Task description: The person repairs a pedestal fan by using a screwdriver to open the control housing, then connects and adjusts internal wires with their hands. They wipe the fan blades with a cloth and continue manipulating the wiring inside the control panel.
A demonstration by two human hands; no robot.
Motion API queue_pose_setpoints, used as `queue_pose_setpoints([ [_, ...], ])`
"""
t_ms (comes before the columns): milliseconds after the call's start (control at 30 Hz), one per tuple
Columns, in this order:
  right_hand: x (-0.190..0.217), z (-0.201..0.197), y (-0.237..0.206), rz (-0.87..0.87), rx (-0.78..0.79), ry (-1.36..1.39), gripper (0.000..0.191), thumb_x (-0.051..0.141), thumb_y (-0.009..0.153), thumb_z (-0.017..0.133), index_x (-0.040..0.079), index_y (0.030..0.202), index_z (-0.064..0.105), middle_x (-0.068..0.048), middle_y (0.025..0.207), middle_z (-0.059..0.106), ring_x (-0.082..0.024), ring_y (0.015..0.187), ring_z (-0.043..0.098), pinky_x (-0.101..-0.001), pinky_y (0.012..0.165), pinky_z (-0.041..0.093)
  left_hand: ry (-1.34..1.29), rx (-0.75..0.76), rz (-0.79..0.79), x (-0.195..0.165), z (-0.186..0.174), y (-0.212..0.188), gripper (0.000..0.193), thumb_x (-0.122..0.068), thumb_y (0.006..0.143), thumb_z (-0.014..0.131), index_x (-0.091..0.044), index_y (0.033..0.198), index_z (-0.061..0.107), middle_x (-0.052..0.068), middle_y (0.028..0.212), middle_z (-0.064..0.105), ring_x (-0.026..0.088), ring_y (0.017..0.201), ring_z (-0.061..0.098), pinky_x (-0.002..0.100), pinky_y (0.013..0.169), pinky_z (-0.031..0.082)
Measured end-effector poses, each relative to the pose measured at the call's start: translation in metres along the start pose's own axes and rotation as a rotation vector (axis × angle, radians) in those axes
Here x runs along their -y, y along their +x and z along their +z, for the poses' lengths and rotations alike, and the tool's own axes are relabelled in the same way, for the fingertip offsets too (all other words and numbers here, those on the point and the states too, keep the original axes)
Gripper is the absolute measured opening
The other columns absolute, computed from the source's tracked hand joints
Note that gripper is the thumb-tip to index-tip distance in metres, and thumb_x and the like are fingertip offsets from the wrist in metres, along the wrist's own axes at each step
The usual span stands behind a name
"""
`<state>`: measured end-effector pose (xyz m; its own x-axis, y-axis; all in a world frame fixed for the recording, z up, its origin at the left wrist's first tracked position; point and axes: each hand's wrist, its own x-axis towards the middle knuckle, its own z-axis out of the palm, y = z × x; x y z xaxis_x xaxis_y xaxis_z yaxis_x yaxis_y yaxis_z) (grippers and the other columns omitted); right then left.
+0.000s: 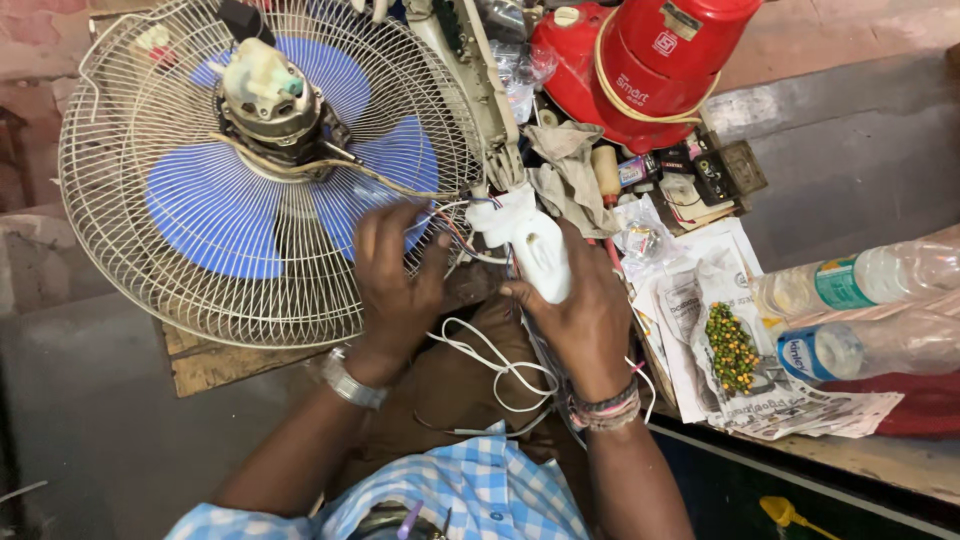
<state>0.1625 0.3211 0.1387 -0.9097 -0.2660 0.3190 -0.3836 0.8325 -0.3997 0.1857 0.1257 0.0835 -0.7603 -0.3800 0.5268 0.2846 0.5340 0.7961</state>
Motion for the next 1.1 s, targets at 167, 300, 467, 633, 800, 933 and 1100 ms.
queue_pose_setpoints([
  [167, 0.016, -0.004, 0.002, -0.058, 0.019, -0.15, 0.09, 0.051, 0.074, 0.086, 0.0, 0.141, 0.054, -0.021, 0.103, 0.063, -0.041, 0.091, 0.064, -0.0502, 0.071, 0.05, 0.264, 0.272, 0.312, 0.038, -0.034, 0.055, 0.032, -0.018, 0.092, 0.075, -0.013, 0.123, 0.069, 0.006, 0.122, 0.073, 0.033, 0.125, 0.059, 0.047, 0.102, 0.033],
  [300, 0.027, 0.0, 0.019, -0.124, -0.053, -0.353, 0.095, 0.056, 0.074, 0.083, 0.004, 0.147, 0.051, -0.019, 0.104, 0.061, -0.036, 0.088, 0.062, -0.0486, 0.066, 0.044, 0.098, 0.386, 0.294, 0.052, -0.05, 0.081, 0.02, -0.016, 0.098, 0.075, -0.014, 0.117, 0.07, 0.001, 0.107, 0.073, 0.021, 0.097, 0.067, 0.045, 0.096, 0.038],
  [467, 0.036, 0.01, 0.039, -0.17, -0.029, -0.454, 0.088, 0.055, 0.08, 0.081, 0.014, 0.151, 0.049, -0.016, 0.112, 0.062, -0.034, 0.093, 0.062, -0.0487, 0.072, 0.041, 0.154, 0.441, 0.323, 0.071, -0.071, 0.106, 0.018, -0.016, 0.095, 0.078, -0.011, 0.111, 0.075, 0.006, 0.087, 0.061, 0.023, 0.079, 0.059, 0.037, 0.069, 0.044],
  [633, 0.045, 0.021, 0.046, -0.226, -0.001, -0.498, 0.086, 0.054, 0.079, 0.079, 0.016, 0.151, 0.05, -0.017, 0.117, 0.062, -0.031, 0.091, 0.061, -0.049, 0.074, 0.041, 0.066, 0.512, 0.315, 0.09, -0.082, 0.132, 0.014, -0.017, 0.094, 0.076, -0.011, 0.106, 0.076, 0.003, 0.085, 0.06, 0.016, 0.076, 0.059, 0.033, 0.063, 0.048],
  [800, 0.053, 0.033, 0.044, -0.25, 0.041, -0.51, 0.081, 0.055, 0.081, 0.079, 0.017, 0.149, 0.053, -0.015, 0.103, 0.06, -0.032, 0.093, 0.061, -0.0484, 0.073, 0.04, 0.038, 0.497, 0.307, 0.093, -0.088, 0.152, 0.013, -0.017, 0.1, 0.074, -0.006, 0.107, 0.074, 0.004, 0.088, 0.062, 0.016, 0.077, 0.059, 0.032, 0.065, 0.048],
  [933, 0.055, 0.036, 0.045, -0.251, 0.03, -0.486, 0.084, 0.056, 0.079, 0.079, 0.017, 0.148, 0.053, -0.016, 0.106, 0.06, -0.033, 0.091, 0.06, -0.0486, 0.074, 0.04, 0.015, 0.64, 0.335, 0.086, -0.094, 0.163, 0.015, -0.019, 0.097, 0.074, -0.006, 0.104, 0.076, 0.005, 0.086, 0.064, 0.017, 0.073, 0.06, 0.035, 0.064, 0.047],
  [1100, 0.054, 0.034, 0.044, -0.25, 0.018, -0.437, 0.087, 0.056, 0.075, 0.08, 0.017, 0.148, 0.053, -0.017, 0.112, 0.061, -0.032, 0.091, 0.061, -0.0487, 0.075, 0.041, 0.087, 0.827, 0.33, 0.075, -0.095, 0.17, 0.017, -0.021, 0.09, 0.075, -0.009, 0.102, 0.078, 0.005, 0.085, 0.066, 0.019, 0.078, 0.062, 0.038, 0.069, 0.05],
])
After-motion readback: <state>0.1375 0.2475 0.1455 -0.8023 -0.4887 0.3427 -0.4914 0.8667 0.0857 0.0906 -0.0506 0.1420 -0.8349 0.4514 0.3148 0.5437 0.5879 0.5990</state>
